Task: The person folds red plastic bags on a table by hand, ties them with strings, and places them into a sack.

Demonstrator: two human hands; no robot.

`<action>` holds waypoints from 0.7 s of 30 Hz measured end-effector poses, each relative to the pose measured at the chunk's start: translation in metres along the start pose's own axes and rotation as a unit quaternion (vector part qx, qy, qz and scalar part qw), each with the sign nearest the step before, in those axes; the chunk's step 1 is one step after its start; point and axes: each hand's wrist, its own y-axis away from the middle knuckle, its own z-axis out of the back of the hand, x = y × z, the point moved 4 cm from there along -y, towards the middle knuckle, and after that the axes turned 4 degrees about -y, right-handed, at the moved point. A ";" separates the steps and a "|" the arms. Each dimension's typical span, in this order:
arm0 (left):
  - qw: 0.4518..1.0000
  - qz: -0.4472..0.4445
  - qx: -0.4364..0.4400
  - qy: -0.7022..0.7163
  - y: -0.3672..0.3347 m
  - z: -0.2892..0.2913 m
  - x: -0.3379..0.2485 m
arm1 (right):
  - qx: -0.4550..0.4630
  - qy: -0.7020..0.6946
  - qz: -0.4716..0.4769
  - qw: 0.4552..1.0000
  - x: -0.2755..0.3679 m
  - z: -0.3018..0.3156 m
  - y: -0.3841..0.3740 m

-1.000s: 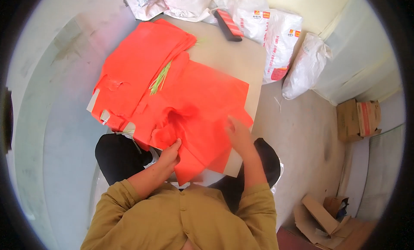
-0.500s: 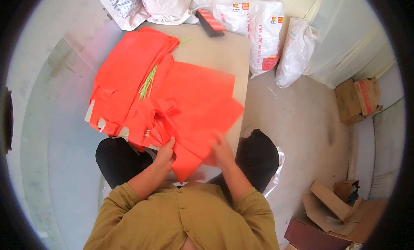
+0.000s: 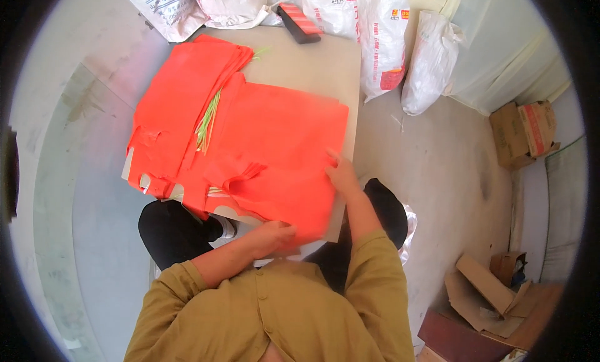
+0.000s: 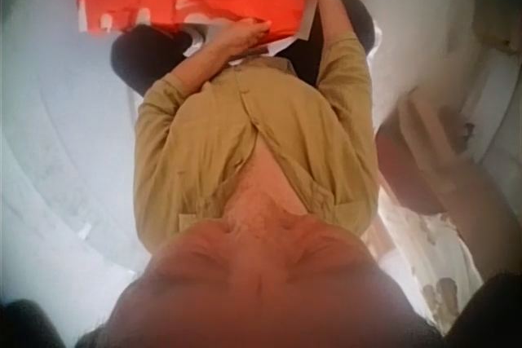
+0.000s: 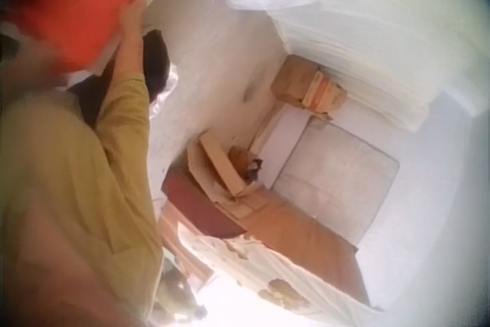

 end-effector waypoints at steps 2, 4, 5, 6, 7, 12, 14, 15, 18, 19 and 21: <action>0.999 -0.017 0.040 -0.019 0.013 -0.013 -0.011 | 0.013 -0.001 -0.026 1.000 0.020 0.000 -0.004; 0.996 -0.015 0.077 -0.043 0.008 -0.013 -0.004 | 0.022 0.000 -0.052 0.998 0.024 -0.001 -0.006; 0.991 -0.018 0.114 -0.070 0.007 -0.016 0.000 | 0.006 0.028 -0.014 1.000 0.023 0.001 -0.007; 0.991 -0.015 0.117 -0.069 0.007 -0.017 0.004 | -0.010 0.056 0.026 0.998 0.024 0.001 -0.005; 0.995 -0.014 0.085 -0.056 0.007 -0.016 0.008 | -0.011 0.057 0.023 0.998 0.021 -0.001 -0.001; 0.998 -0.029 0.034 -0.054 0.017 -0.011 0.013 | -0.166 0.372 0.311 0.859 0.073 -0.027 0.067; 0.971 -0.080 0.027 -0.225 0.020 -0.009 0.008 | -0.081 0.362 0.312 0.875 0.064 -0.037 0.088; 0.970 -0.081 0.025 -0.226 0.025 -0.006 0.005 | 0.006 0.349 0.310 0.884 0.059 -0.045 0.097; 0.946 -0.130 0.052 -0.292 0.054 0.012 -0.018 | 0.111 0.336 0.313 0.881 0.063 -0.070 0.123; 0.943 -0.127 -0.029 -0.307 0.060 0.029 -0.022 | 0.112 0.334 0.317 0.880 0.064 -0.076 0.128; 0.936 -0.143 -0.196 -0.254 0.082 0.060 -0.026 | 0.126 0.268 0.294 0.909 0.063 -0.086 0.131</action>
